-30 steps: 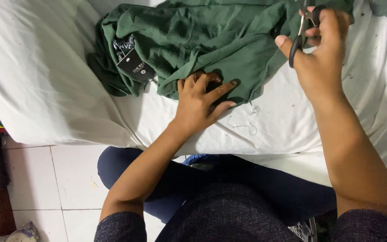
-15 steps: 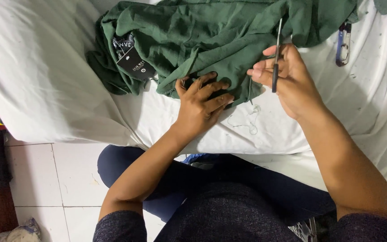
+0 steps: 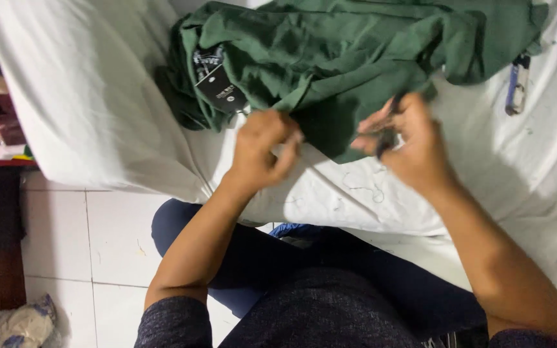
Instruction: Trimming loose threads from a green garment using scissors at a quality control station.
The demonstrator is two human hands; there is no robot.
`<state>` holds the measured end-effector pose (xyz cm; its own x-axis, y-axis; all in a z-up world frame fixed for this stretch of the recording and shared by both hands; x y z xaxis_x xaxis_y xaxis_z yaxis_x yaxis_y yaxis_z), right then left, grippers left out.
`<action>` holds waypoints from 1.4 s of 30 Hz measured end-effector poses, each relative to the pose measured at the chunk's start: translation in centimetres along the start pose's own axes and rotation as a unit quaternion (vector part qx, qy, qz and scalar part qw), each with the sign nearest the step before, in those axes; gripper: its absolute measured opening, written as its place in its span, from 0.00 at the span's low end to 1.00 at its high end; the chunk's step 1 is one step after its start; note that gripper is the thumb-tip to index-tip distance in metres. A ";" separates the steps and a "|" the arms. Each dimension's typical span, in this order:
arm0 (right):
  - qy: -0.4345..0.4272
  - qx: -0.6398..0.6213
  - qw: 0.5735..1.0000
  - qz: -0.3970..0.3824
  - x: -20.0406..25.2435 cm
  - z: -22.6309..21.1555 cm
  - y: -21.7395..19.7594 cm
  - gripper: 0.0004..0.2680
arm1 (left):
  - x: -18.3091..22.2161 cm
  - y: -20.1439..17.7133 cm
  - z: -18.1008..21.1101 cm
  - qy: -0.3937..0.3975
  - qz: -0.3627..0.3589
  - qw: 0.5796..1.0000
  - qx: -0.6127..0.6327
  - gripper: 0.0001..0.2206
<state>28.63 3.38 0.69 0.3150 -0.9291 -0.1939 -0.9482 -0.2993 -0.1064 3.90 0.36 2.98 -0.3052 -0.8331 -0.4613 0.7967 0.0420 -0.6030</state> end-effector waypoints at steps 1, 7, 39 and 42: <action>-0.034 0.107 0.993 -0.037 0.3 0.3 0.9 0.19 | 0.2 -0.5 -1.5 -0.043 0.076 0.995 -0.040 0.05; -0.272 0.438 0.854 -0.068 1.9 7.0 2.1 0.17 | -0.6 -3.9 -2.9 -0.183 0.198 0.958 -0.096 0.13; -0.040 0.315 0.948 0.020 -1.1 -1.6 -7.8 0.21 | -1.9 -1.2 -3.5 -0.213 0.097 0.932 -0.275 0.22; -0.001 0.332 0.943 -0.006 -1.6 -0.1 -7.9 0.19 | -2.6 0.1 -3.4 -0.167 0.074 0.935 -0.303 0.26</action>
<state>35.57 7.25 1.94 0.3274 -0.9254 -0.1910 -0.7105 -0.1079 -0.6954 3.01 4.38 1.94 0.0454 -0.9149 -0.4012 0.3440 0.3914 -0.8535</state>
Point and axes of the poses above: each hand's wrist, its own x-axis away from the middle knuckle, its own y-axis out of the palm, z = x × y, the point moved 3 cm from there along -x, towards the middle knuckle, and after that the axes turned 13 degrees about -y, right-handed, at the moved point
